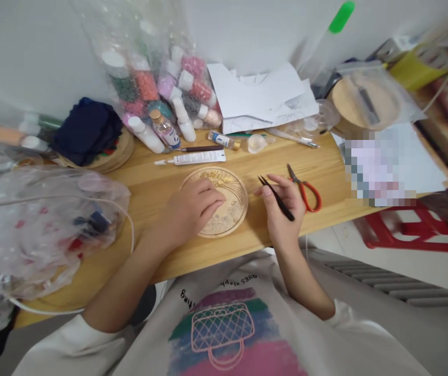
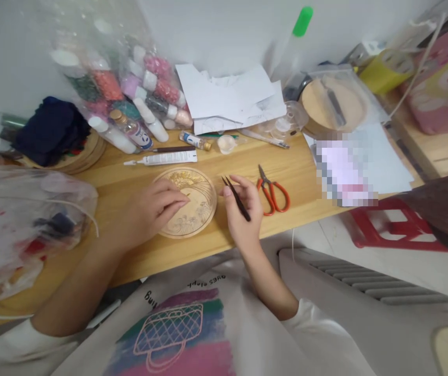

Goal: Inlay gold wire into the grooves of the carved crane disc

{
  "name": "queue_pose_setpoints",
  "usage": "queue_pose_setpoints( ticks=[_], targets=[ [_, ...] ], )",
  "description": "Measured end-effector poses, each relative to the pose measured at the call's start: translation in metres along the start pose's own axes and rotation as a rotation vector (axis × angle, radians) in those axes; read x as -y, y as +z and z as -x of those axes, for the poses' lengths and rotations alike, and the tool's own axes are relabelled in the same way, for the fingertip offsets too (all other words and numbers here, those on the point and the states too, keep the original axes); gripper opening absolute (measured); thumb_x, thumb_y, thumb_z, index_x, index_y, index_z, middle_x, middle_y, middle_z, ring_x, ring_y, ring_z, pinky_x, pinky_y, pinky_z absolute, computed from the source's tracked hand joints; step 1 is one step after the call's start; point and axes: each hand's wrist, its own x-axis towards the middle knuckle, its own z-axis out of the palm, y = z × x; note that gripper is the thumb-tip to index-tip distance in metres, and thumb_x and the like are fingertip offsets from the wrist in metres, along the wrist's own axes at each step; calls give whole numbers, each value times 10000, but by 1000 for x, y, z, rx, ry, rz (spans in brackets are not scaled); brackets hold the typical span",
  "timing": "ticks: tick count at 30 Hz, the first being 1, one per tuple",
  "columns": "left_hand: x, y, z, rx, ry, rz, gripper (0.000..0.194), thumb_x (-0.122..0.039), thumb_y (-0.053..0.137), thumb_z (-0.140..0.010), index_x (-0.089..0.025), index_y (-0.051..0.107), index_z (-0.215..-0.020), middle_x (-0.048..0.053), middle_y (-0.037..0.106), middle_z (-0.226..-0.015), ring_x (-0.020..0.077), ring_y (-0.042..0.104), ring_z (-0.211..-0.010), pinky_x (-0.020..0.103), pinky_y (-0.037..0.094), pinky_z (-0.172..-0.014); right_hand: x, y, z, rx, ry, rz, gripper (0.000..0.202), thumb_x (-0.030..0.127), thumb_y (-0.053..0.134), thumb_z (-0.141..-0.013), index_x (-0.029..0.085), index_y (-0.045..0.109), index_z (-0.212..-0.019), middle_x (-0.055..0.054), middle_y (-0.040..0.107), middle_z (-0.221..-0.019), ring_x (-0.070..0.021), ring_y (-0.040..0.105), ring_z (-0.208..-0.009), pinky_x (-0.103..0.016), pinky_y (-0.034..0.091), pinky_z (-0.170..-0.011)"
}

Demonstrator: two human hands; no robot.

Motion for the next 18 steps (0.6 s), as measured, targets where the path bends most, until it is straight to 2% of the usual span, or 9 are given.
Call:
queue_pose_setpoints(
  ticks=[2,5,9,14,18],
  targets=[
    [1,6,-1,43,31,-72,271,-257,447,-983,-221,709,-924,50,664,-935,192,627,-875,302,469,-767,1,-5,2,31,30,-15,229,363,694,-882,277,619,-1081,-21,767,-863,-182,745,-830,-362,601,-811],
    [2,13,-2,67,53,-140,295,-259,434,-1006,-210,710,-915,45,663,-921,180,626,-838,288,460,-730,-1,-11,4,50,66,-44,199,343,738,-849,259,650,-1006,-35,790,-902,-196,768,-870,-361,621,-828],
    [-1,16,0,76,17,-217,303,-258,413,-1018,-206,700,-938,42,669,-925,179,620,-835,289,460,-723,-8,-16,6,28,87,-17,189,290,785,-800,238,708,-964,-44,794,-933,-194,769,-886,-352,635,-836],
    [-13,15,6,70,-43,-251,259,-208,439,-998,-196,684,-912,50,671,-938,185,621,-850,301,463,-728,-15,-16,8,20,6,63,166,279,781,-799,232,738,-951,-37,783,-898,-172,752,-821,-327,645,-769],
    [-24,22,14,10,-90,-240,219,-174,463,-982,-204,675,-933,51,687,-960,188,640,-872,311,480,-743,-16,-16,9,69,-39,93,141,251,745,-836,239,742,-976,-31,779,-915,-167,749,-826,-340,649,-795]
  ],
)
